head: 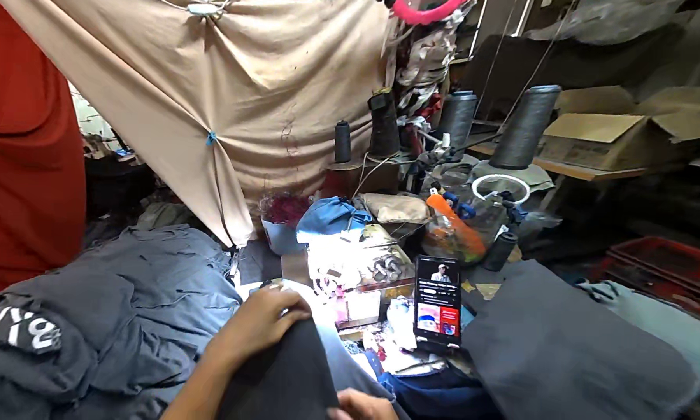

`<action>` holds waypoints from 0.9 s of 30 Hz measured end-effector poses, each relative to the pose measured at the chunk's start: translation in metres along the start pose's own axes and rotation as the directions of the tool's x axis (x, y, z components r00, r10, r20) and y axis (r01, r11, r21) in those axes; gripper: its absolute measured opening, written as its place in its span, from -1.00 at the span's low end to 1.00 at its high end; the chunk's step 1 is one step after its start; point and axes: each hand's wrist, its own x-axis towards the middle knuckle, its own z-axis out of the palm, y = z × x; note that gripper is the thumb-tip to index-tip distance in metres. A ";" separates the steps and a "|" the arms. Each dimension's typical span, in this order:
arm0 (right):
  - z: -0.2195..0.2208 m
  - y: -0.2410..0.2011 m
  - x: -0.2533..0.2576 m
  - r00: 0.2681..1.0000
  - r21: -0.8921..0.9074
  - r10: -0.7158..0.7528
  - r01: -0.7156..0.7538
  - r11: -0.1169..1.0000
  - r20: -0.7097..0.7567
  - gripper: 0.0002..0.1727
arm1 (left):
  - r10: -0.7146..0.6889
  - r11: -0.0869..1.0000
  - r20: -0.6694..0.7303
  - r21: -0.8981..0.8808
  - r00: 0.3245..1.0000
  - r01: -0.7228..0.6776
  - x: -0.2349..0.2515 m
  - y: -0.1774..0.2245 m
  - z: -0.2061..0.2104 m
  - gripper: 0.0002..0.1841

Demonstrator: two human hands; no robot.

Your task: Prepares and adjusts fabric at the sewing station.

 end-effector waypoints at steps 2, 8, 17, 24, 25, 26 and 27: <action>0.007 0.042 0.016 0.983 0.012 0.161 -0.161 0.987 -0.088 -0.82 | -0.149 0.989 0.171 0.022 0.974 0.147 0.028 -0.028 0.038 -0.73; 0.004 0.091 0.048 0.935 -0.070 0.315 -0.329 0.942 -0.163 -0.75 | -0.403 0.907 0.196 -0.044 0.894 0.419 0.042 -0.050 0.086 -0.64; 0.014 0.077 0.065 0.872 -0.069 0.045 -0.090 0.994 -0.488 -0.79 | -0.454 0.888 -0.003 -0.085 0.891 0.452 0.018 -0.040 0.076 -0.71; 0.005 0.081 0.080 0.888 -0.054 0.099 -0.137 0.989 -0.449 -0.74 | -0.529 0.848 -0.034 -0.026 0.848 0.529 0.032 -0.039 0.101 -0.67; 0.001 0.079 0.081 0.911 -0.019 0.150 -0.170 0.985 -0.385 -0.72 | -0.535 0.845 -0.046 -0.021 0.844 0.534 0.033 -0.037 0.104 -0.65; -0.002 0.079 0.081 0.929 0.014 0.189 -0.195 0.981 -0.317 -0.74 | -0.530 0.848 -0.071 -0.020 0.845 0.530 0.032 -0.036 0.107 -0.65; -0.004 0.080 0.080 0.942 0.045 0.217 -0.212 0.976 -0.256 -0.76 | -0.523 0.852 -0.096 -0.020 0.847 0.524 0.031 -0.035 0.109 -0.65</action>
